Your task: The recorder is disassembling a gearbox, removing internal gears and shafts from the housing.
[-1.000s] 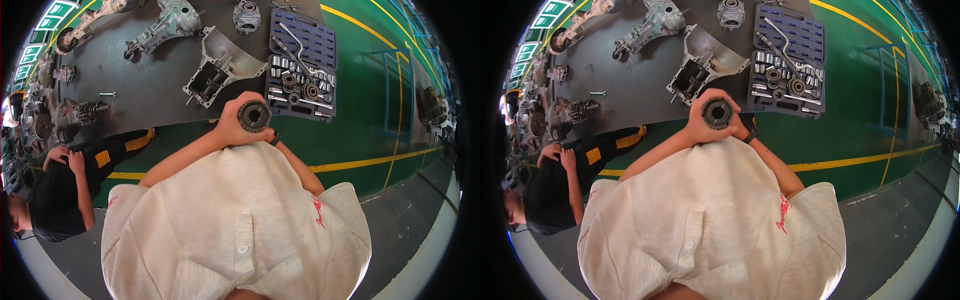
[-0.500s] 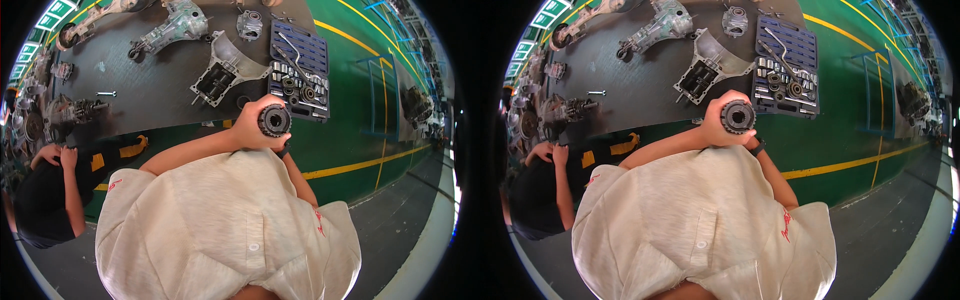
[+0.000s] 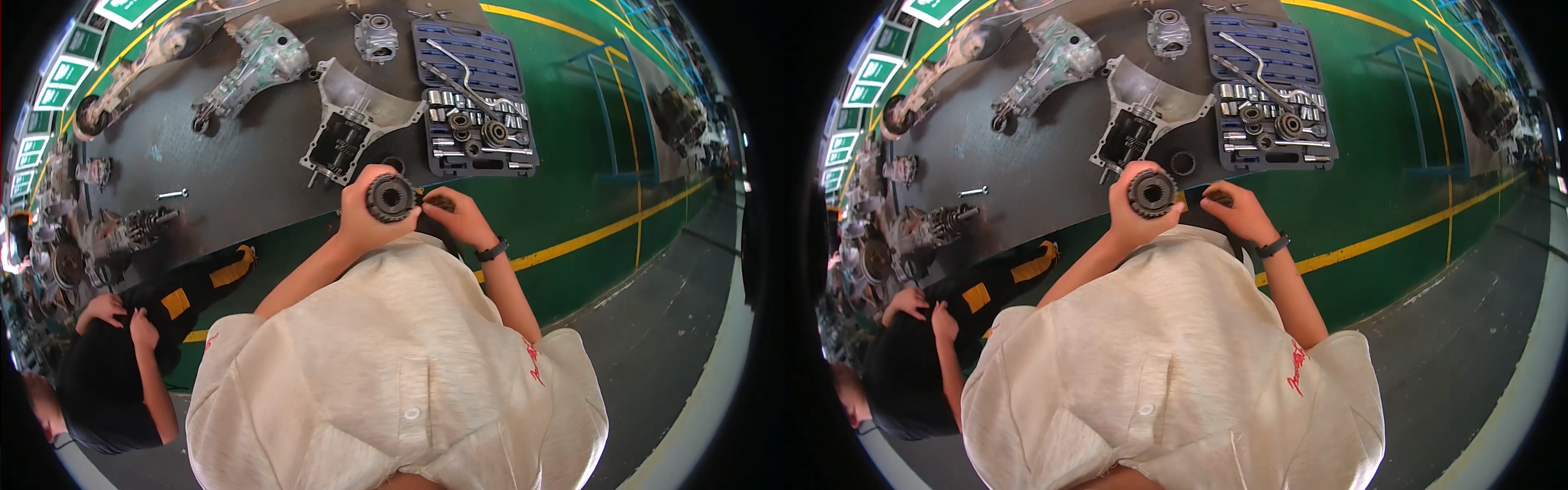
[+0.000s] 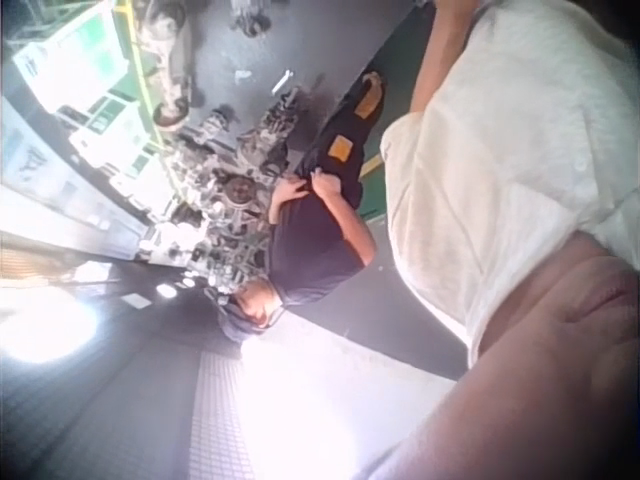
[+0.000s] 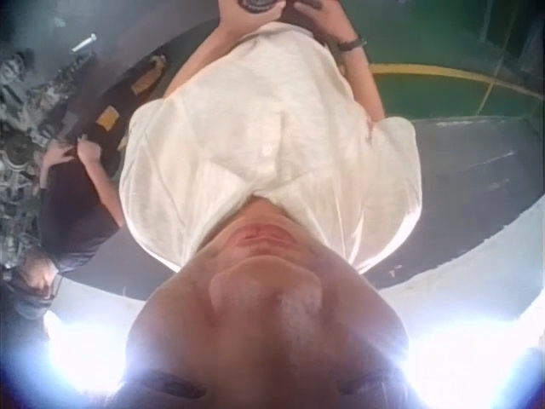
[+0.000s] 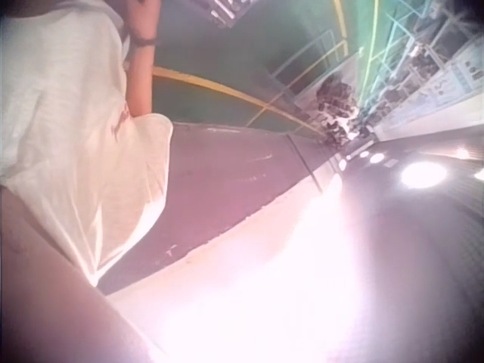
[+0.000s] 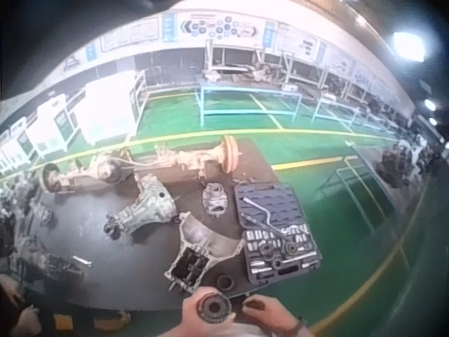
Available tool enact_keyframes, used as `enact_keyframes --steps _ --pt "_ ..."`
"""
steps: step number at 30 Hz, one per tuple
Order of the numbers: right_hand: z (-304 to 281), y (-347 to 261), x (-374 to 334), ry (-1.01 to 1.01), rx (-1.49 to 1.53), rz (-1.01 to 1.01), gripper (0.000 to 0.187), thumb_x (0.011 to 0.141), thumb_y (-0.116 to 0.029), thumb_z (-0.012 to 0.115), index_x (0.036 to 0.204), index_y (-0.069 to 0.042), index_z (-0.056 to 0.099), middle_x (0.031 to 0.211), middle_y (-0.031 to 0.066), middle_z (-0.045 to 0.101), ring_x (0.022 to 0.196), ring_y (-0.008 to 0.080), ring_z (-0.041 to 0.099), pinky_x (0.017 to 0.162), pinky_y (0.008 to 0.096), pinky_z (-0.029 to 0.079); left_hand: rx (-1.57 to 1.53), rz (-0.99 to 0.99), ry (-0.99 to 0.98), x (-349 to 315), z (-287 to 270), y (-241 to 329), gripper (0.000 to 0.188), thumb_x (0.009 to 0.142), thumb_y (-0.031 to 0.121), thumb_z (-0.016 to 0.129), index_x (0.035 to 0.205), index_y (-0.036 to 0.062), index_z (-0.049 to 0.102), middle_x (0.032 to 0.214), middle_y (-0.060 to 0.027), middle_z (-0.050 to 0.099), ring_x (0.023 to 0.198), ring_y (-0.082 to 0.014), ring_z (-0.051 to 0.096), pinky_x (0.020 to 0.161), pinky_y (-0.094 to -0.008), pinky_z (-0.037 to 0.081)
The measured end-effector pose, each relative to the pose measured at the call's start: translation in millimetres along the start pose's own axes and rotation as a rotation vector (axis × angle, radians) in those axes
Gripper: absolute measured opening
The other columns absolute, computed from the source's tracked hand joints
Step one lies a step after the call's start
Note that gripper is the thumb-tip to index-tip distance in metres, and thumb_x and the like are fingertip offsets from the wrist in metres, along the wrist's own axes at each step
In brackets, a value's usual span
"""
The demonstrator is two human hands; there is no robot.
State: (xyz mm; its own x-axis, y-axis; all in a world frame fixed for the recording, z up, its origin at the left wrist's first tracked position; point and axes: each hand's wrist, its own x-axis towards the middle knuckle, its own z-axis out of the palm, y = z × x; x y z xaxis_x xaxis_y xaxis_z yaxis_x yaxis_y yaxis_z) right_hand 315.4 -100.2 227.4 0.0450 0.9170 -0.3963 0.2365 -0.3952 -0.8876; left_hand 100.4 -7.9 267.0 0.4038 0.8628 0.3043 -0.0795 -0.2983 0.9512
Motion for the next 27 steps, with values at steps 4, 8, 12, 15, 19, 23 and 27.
enact_keyframes --steps 4,8,12,15,19,23,27 --pt "-35.7 37.5 14.6 0.122 0.033 0.022 0.027 0.093 -0.023 0.071 0.106 0.0 0.069 0.096 0.0095 0.073 0.086 0.0166 0.068 0.081 0.0312 0.054 0.095 0.049 0.02 5.5 6.1 2.0 0.05 0.061 0.009 0.088 0.102 -0.0002 0.061 0.096 -0.011 0.064 0.082 -0.0172 0.064 0.076 -0.03 0.053" --pt "-77.8 70.9 40.1 0.246 -0.035 0.027 0.028 0.092 -0.026 0.072 0.101 0.0 0.07 0.091 0.0117 0.074 0.084 0.0195 0.07 0.079 0.0321 0.054 0.126 -0.007 0.08 15.6 19.9 1.5 0.049 0.063 0.007 0.085 0.104 -0.0004 0.06 0.094 -0.0086 0.063 0.08 -0.0149 0.061 0.076 -0.0277 0.052" --pt "-151.3 117.8 72.7 0.382 -0.333 -0.016 0.03 0.088 -0.029 0.073 0.098 -0.001 0.072 0.09 0.0148 0.074 0.084 0.0264 0.073 0.077 0.0363 0.055 0.12 -0.157 0.132 22.7 36.0 5.9 0.05 0.065 0.007 0.083 0.108 0.001 0.058 0.091 -0.0056 0.063 0.08 -0.0116 0.06 0.077 -0.0266 0.051" --pt "-225.4 149.7 105.5 0.542 -0.329 0.145 0.03 0.087 -0.031 0.073 0.098 -0.003 0.072 0.09 0.0159 0.075 0.086 0.0312 0.073 0.076 0.0395 0.056 0.121 -0.227 0.194 35.9 58.8 14.5 0.05 0.065 0.007 0.082 0.108 0.001 0.057 0.089 -0.005 0.063 0.08 -0.0109 0.06 0.077 -0.0262 0.052" --pt "-245.3 154.3 161.0 0.437 -0.573 -0.004 0.029 0.083 -0.03 0.073 0.096 -0.004 0.07 0.093 0.0141 0.073 0.089 0.0358 0.069 0.08 0.0453 0.054 0.187 -0.3 0.239 43.8 84.6 10.1 0.05 0.065 0.007 0.082 0.108 0.0015 0.057 0.088 -0.0045 0.064 0.08 -0.0101 0.061 0.077 -0.0257 0.052" --pt "-250.0 168.8 217.3 0.372 -0.794 -0.124 0.035 0.084 -0.03 0.07 0.106 -0.003 0.066 0.109 0.0168 0.066 0.102 0.0378 0.062 0.09 0.048 0.051 0.248 -0.348 0.288 49.2 104.5 10.4 0.051 0.064 0.007 0.082 0.108 0.0015 0.057 0.088 -0.0046 0.064 0.08 -0.0103 0.061 0.078 -0.0258 0.052" --pt "-250.2 169.2 252.7 0.191 -0.908 0.021 0.04 0.085 -0.029 0.07 0.114 -0.003 0.059 0.11 0.0193 0.067 0.102 0.0398 0.065 0.086 0.0504 0.055 0.289 -0.351 0.37 51.0 119.4 9.1 0.044 0.069 -0.004 0.073 0.109 0.0012 0.054 0.087 -0.0035 0.063 0.079 -0.0095 0.061 0.076 -0.0242 0.051"
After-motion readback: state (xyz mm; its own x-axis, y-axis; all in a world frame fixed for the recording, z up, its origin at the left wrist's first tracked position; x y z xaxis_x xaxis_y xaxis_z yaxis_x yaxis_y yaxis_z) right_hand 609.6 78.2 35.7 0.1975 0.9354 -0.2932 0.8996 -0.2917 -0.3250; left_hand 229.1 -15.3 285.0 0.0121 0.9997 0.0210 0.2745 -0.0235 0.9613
